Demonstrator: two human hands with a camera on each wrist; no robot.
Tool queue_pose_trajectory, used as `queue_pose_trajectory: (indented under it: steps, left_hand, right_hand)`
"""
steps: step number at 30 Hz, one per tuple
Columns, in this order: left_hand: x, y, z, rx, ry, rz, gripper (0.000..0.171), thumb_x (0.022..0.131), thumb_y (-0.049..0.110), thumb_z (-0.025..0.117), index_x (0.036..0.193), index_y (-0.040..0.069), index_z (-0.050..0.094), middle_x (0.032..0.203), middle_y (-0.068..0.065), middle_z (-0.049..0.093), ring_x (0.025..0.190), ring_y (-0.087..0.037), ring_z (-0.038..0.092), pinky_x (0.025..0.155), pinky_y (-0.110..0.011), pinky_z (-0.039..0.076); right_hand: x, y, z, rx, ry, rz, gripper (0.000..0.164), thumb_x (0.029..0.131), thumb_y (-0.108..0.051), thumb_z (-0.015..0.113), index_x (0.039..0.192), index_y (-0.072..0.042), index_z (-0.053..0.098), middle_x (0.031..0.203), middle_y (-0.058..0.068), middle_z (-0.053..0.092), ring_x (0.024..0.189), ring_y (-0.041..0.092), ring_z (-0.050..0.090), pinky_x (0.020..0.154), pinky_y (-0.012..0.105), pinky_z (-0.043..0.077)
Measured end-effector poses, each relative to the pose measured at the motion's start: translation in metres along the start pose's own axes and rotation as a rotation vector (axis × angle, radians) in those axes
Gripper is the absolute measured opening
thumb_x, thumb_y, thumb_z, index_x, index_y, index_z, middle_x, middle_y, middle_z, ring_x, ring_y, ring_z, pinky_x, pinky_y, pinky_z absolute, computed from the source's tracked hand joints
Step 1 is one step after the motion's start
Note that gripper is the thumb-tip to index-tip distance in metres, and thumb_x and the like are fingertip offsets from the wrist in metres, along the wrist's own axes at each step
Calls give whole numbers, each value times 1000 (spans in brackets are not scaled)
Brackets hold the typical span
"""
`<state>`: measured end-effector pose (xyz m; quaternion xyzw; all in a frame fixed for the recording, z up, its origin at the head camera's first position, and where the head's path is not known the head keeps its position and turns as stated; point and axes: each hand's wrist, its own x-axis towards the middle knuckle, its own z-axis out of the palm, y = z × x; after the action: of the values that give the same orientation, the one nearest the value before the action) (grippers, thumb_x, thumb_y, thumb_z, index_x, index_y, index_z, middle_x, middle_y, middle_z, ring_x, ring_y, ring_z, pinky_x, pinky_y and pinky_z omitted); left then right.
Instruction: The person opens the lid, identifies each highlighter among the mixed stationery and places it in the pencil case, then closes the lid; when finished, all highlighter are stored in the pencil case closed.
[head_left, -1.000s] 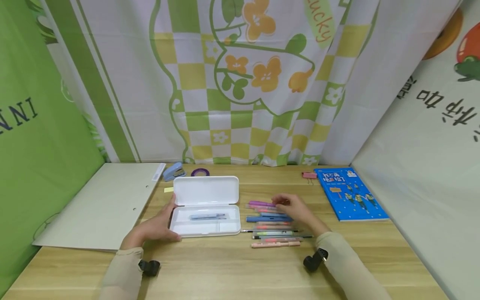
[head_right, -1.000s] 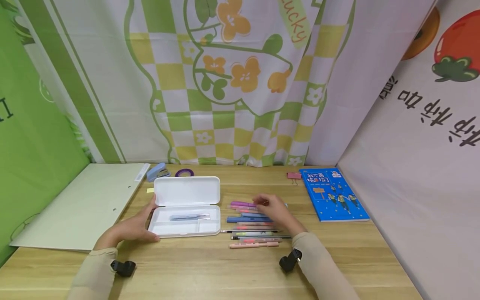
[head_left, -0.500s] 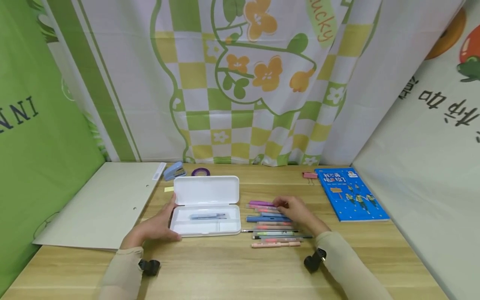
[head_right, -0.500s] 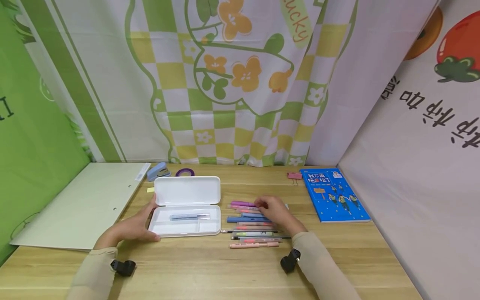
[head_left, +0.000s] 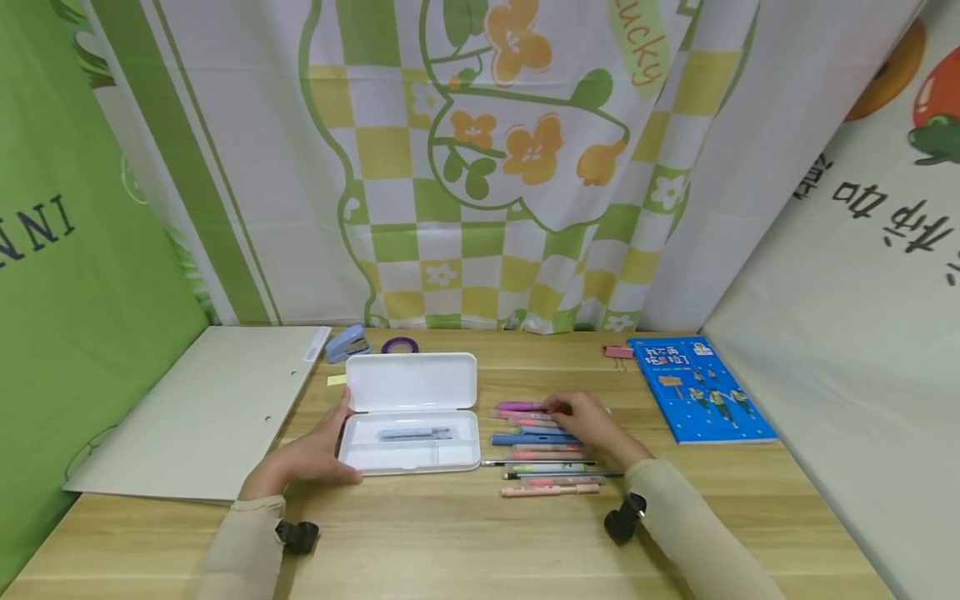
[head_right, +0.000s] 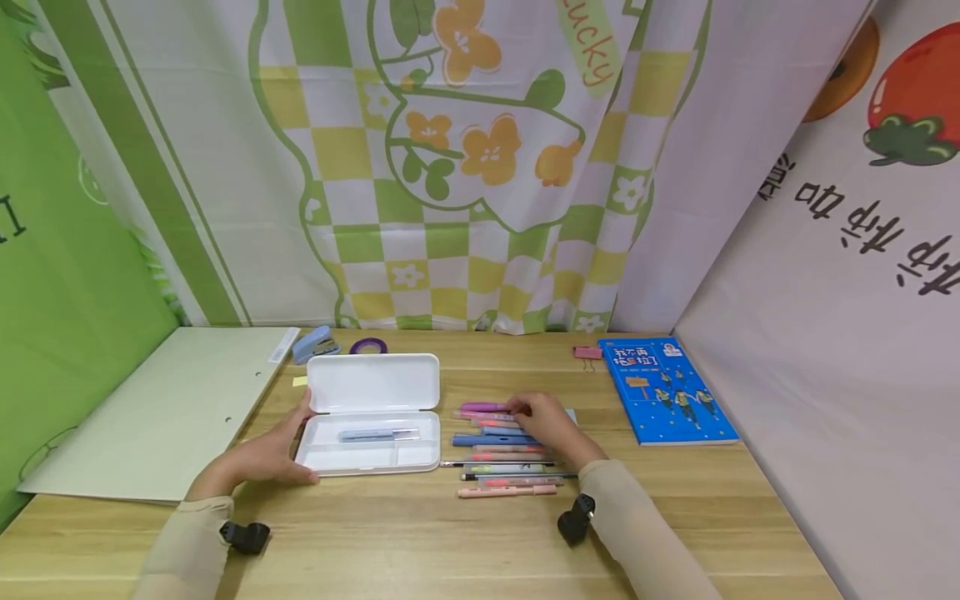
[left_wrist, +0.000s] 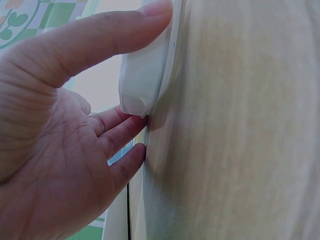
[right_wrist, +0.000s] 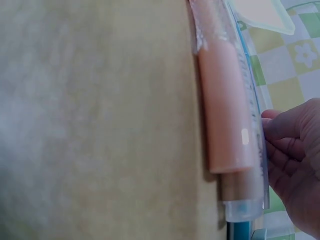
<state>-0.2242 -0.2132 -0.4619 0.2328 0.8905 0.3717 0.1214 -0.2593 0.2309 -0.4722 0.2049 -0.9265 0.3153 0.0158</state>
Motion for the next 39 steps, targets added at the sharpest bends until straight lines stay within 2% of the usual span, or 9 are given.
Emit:
queue_pose_trajectory:
  steps: [6,10,13,19,21,25,30,39]
  left_hand:
    - [0,-2,0,10,13,21,132,65,23,86,142,-12,-16,141,-39,19,134,-51,14,108,-61,11]
    - [0,-2,0,13,9,5,133,65,23,86,143,-11,-16,144,-39,14,135,-50,12,109,-60,11]
    - [-1,-4,0,17,5,-9,133,65,24,85,143,-10,-17,146,-39,9,136,-50,10,109,-60,11]
    - [-1,-2,-1,19,5,-5,133,66,24,85,143,-10,-17,146,-39,7,136,-51,8,109,-60,10]
    - [-1,-1,-1,15,5,1,132,66,23,85,142,-11,-17,146,-40,8,135,-52,8,108,-60,10]
    - [-1,0,0,6,4,10,132,65,22,85,142,-12,-16,146,-40,6,135,-52,7,108,-61,9]
    - [-1,-2,0,3,1,-3,133,65,23,85,143,-10,-18,148,-39,2,136,-51,6,109,-60,9]
    - [1,-4,1,8,-3,-8,133,66,24,85,143,-8,-19,148,-38,4,137,-50,6,109,-60,9]
  right_hand:
    - [-1,-3,-3,49,12,5,15,86,3,62,98,-1,70,90,7,68,84,19,61,76,36,51]
    - [-2,-19,-7,85,22,-3,17,87,3,62,102,0,69,95,9,69,87,21,62,77,37,52]
    - [2,-36,-5,98,21,-63,18,87,1,62,104,1,68,95,9,69,88,22,63,77,37,53]
    - [22,-71,19,159,-8,-215,17,87,2,61,102,5,67,93,11,69,85,20,63,76,32,53]
    - [29,-81,30,170,-20,-233,15,86,2,61,100,5,67,90,11,68,82,18,62,75,29,52]
    - [43,-96,50,167,-41,-221,12,85,2,63,96,1,68,86,9,66,78,14,58,72,24,50]
    - [57,-106,69,159,-66,-208,14,83,5,62,95,1,68,85,8,66,79,15,58,73,24,49]
    - [64,-113,83,107,-64,-219,13,81,7,63,91,1,68,83,8,67,78,16,58,73,26,49]
